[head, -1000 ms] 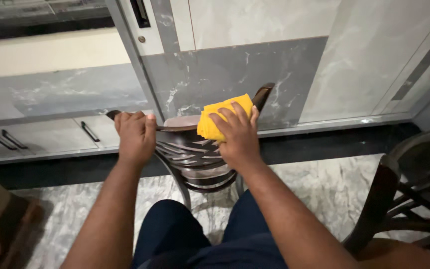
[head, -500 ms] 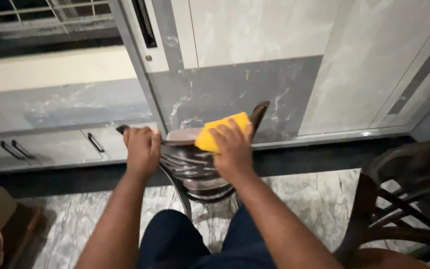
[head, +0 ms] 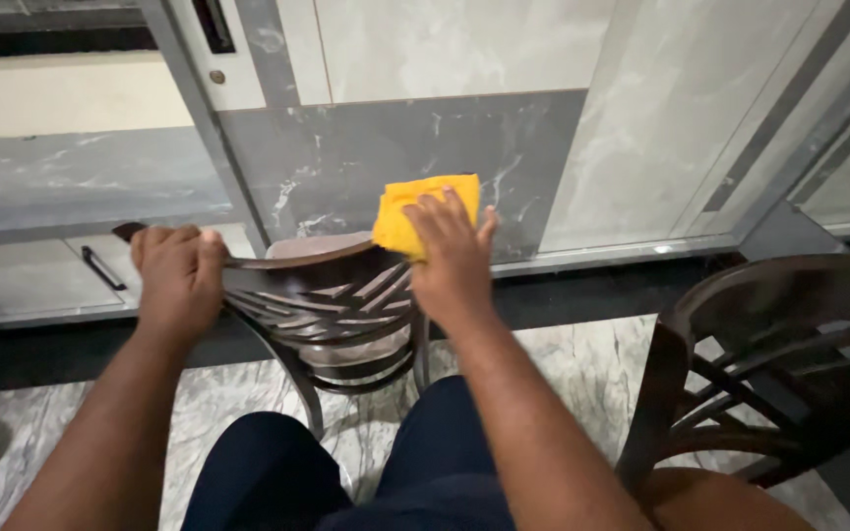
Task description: The person sits on the floor in front of wooden chairs, holds a small spray bottle and a yellow cloth, and wipes the chair backs and frames with the cloth, working over one chair and then moving to other chairs.
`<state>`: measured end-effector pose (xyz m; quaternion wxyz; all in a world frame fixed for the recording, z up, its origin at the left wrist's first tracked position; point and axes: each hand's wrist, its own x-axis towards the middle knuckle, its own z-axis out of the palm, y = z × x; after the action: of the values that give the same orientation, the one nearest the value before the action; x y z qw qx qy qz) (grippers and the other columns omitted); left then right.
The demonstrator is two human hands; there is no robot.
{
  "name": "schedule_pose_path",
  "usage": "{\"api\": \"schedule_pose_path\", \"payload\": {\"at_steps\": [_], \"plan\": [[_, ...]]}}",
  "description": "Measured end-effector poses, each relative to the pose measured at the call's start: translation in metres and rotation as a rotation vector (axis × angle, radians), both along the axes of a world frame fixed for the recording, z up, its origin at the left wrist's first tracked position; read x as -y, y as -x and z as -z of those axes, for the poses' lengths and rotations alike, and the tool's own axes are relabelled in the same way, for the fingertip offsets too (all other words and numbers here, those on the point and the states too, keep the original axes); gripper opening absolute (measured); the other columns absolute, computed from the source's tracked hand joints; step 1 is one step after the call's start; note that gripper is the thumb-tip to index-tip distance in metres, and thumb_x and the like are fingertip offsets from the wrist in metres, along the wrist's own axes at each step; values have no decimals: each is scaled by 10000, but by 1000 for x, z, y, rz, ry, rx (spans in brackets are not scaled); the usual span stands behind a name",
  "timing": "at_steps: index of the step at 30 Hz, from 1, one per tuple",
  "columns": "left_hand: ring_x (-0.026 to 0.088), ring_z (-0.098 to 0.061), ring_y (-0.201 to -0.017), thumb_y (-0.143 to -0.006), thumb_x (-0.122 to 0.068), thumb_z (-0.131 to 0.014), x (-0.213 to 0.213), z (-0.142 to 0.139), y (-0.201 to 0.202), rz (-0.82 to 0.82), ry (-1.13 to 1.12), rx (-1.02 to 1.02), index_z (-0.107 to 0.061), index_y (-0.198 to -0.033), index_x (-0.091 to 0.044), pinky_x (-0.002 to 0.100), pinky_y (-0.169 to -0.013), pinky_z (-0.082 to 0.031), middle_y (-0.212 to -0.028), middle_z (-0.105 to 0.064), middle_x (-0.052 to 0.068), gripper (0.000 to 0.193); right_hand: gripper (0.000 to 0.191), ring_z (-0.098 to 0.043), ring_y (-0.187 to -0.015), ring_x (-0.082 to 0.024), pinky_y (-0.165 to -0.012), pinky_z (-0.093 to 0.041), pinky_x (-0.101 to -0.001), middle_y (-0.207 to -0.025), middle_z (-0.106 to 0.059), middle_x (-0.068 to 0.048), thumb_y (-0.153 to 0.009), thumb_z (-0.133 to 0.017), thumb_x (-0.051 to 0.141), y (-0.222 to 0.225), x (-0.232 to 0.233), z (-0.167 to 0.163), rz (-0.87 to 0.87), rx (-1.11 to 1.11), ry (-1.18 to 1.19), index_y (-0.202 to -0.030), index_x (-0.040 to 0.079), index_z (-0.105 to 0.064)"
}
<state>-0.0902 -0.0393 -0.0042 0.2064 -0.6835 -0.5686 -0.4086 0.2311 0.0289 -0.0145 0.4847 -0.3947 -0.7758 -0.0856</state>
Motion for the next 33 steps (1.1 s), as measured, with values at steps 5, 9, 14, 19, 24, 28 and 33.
{"api": "schedule_pose_path", "payload": {"at_steps": [5, 9, 14, 19, 24, 28, 33], "plan": [[321, -513, -1005, -1114, -266, -464, 4, 1, 1, -38, 0, -29, -700, -789, -100, 469, -995, -326, -872, -633, 84, 435, 593, -472, -1363, -364, -1156, -152, -750, -1302, -626, -93, -675, -718, 113, 40, 26, -2, -142, 42, 20, -1262, 95, -640], [313, -516, -1006, -1120, -263, -452, 9, 3, -1, -43, 54, -1, -706, -818, -84, 470, -1022, -323, -884, -642, 82, 433, 613, -492, -1340, -352, -1177, -174, -727, -1299, -630, -85, -698, -695, 90, 52, 43, -3, -206, 84, 22, -1309, 126, -646], [323, -514, -1026, -1114, -260, -466, 4, 1, -1, -33, 47, -13, -700, -829, -62, 467, -1060, -320, -916, -654, 95, 418, 557, -525, -1319, -328, -1162, -213, -718, -1252, -636, -60, -705, -722, 105, 24, 23, -11, -208, 87, 42, -1255, 149, -642], [324, -523, -1036, -1113, -263, -479, -1, 6, 5, -27, 37, 8, -697, -803, -66, 469, -1053, -317, -911, -663, 95, 427, 558, -489, -1383, -343, -1129, -192, -738, -1302, -631, -81, -697, -695, 36, -4, -1, -11, -89, 35, -39, -1242, 140, -639], [303, -516, -988, -1163, -272, -474, -6, 8, 9, -26, 9, -26, -699, -800, -73, 441, -1045, -317, -899, -661, 85, 472, 550, -466, -1415, -352, -1156, -226, -721, -1314, -627, -82, -703, -662, 12, 12, 0, -6, -40, -30, -22, -1239, 130, -633], [295, -502, -956, -1183, -263, -450, -3, 9, 10, -18, 18, -24, -698, -807, -83, 437, -1055, -315, -892, -664, 77, 485, 561, -476, -1380, -356, -1165, -199, -729, -1297, -627, -89, -693, -681, 65, 40, 23, -6, -130, 0, 11, -1249, 113, -626], [305, -511, -1014, -1176, -259, -443, 0, 10, 11, 3, 10, -24, -702, -814, -88, 473, -1099, -307, -901, -663, 83, 477, 606, -493, -1338, -353, -1176, -180, -725, -1292, -627, -101, -694, -703, 116, 62, 40, -2, -188, 48, 5, -1294, 105, -622]]}}
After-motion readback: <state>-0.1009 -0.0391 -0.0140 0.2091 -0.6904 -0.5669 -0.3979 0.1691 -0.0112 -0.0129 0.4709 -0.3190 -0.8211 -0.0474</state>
